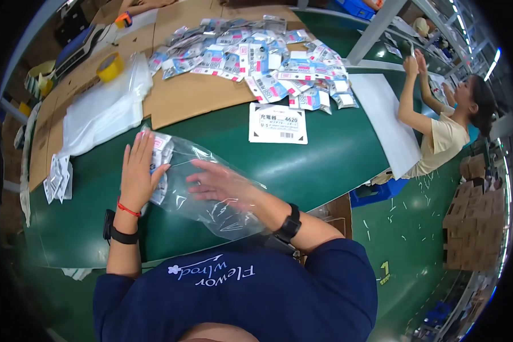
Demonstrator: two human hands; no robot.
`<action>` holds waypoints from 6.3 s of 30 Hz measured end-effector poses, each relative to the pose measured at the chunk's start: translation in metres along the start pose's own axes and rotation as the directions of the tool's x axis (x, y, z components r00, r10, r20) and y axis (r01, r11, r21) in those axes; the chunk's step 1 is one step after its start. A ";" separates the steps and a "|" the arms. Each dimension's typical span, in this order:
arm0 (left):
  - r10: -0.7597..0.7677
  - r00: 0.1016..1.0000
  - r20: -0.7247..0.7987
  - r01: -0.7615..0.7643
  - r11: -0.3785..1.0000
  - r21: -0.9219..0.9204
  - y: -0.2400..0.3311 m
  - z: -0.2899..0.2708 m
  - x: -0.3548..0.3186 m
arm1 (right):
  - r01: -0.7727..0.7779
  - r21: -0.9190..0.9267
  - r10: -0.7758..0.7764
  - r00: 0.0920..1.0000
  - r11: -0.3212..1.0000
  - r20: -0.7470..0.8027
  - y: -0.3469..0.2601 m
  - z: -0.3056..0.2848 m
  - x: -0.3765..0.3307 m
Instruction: The person packs chargers and a label into a plastic bag, seals it, and sets it aside before repeating the process with a new bag.
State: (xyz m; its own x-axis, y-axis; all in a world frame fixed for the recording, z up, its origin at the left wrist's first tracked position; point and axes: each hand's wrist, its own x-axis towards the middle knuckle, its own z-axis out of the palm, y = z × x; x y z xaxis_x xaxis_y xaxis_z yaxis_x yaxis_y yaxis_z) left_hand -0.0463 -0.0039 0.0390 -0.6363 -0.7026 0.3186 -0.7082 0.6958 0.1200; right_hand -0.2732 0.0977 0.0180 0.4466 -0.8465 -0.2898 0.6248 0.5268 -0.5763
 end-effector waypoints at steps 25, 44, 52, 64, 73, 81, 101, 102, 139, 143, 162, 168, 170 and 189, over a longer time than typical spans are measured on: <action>0.007 0.997 -0.075 -0.017 0.991 -0.136 0.057 -0.020 -0.016 | -0.460 -0.739 -0.844 0.462 -0.492 0.274 -0.231 -0.123 -0.025; -0.396 0.907 0.144 -0.015 -0.373 -0.928 0.083 -0.007 0.053 | 0.529 -0.831 -0.710 0.519 -0.171 0.476 -0.093 0.069 -0.002; -0.391 0.897 0.208 -0.122 -0.669 -0.733 0.070 -0.009 0.044 | 0.266 -0.741 -0.407 0.913 0.617 -0.010 -0.091 0.024 -0.009; -0.120 0.955 0.272 0.110 -0.709 -0.697 0.084 -0.007 0.034 | 0.423 -0.855 -0.769 0.638 0.300 0.046 -0.069 0.033 0.008; -0.156 0.958 0.241 0.181 -0.323 -0.929 0.082 -0.007 0.029 | 0.503 -0.513 -0.622 0.779 0.696 -0.081 -0.072 0.038 -0.002; 0.064 0.932 0.355 0.167 -0.949 -0.267 0.063 -0.024 0.018 | 0.615 -0.608 -0.396 0.461 -0.503 0.794 -0.073 0.050 -0.003; -0.345 0.901 0.263 -0.143 -0.808 -0.571 0.014 -0.024 -0.023 | -0.463 -0.826 -0.776 0.629 -0.322 -0.049 -0.185 -0.112 0.045; -0.357 0.895 0.268 -0.153 -0.808 -0.569 0.014 -0.024 -0.023 | -0.406 -0.868 -0.736 0.674 -0.286 -0.073 -0.180 -0.099 0.049; -0.397 0.907 0.140 -0.226 -0.739 -0.634 0.049 -0.026 0.004 | 0.226 -0.654 -0.389 0.648 -0.722 0.654 -0.037 0.093 -0.020; -0.473 0.861 0.189 -0.037 -0.428 -0.903 0.059 -0.031 0.006 | 0.227 -0.594 -0.280 0.718 -0.772 0.637 -0.018 0.084 -0.017; -0.317 0.945 -0.074 -0.138 -0.184 -0.973 0.098 -0.026 0.020 | 0.521 -0.425 -0.645 0.728 0.741 -0.231 -0.043 0.028 -0.048; -0.220 0.974 -0.047 -0.020 0.121 -0.992 0.086 -0.021 0.004 | 0.623 -0.545 -0.826 0.371 0.560 -0.425 -0.132 -0.065 -0.107; -0.226 0.974 0.007 0.035 0.119 -0.992 0.084 -0.019 0.001 | 0.569 -0.571 -0.806 0.400 0.592 -0.436 -0.133 -0.079 -0.138; -0.185 0.965 0.187 0.223 0.197 -0.955 0.081 -0.012 -0.044 | -0.338 -0.504 0.155 0.916 0.795 -0.369 -0.053 -0.047 -0.119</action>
State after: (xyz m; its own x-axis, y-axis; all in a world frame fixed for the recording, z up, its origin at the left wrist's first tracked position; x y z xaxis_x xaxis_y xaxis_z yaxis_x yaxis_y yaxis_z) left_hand -0.0721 0.0849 0.0461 -0.5399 -0.8346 0.1090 0.0105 0.1228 0.9924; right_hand -0.3899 0.1673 0.0468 0.2696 -0.7220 -0.6372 0.0229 0.6663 -0.7453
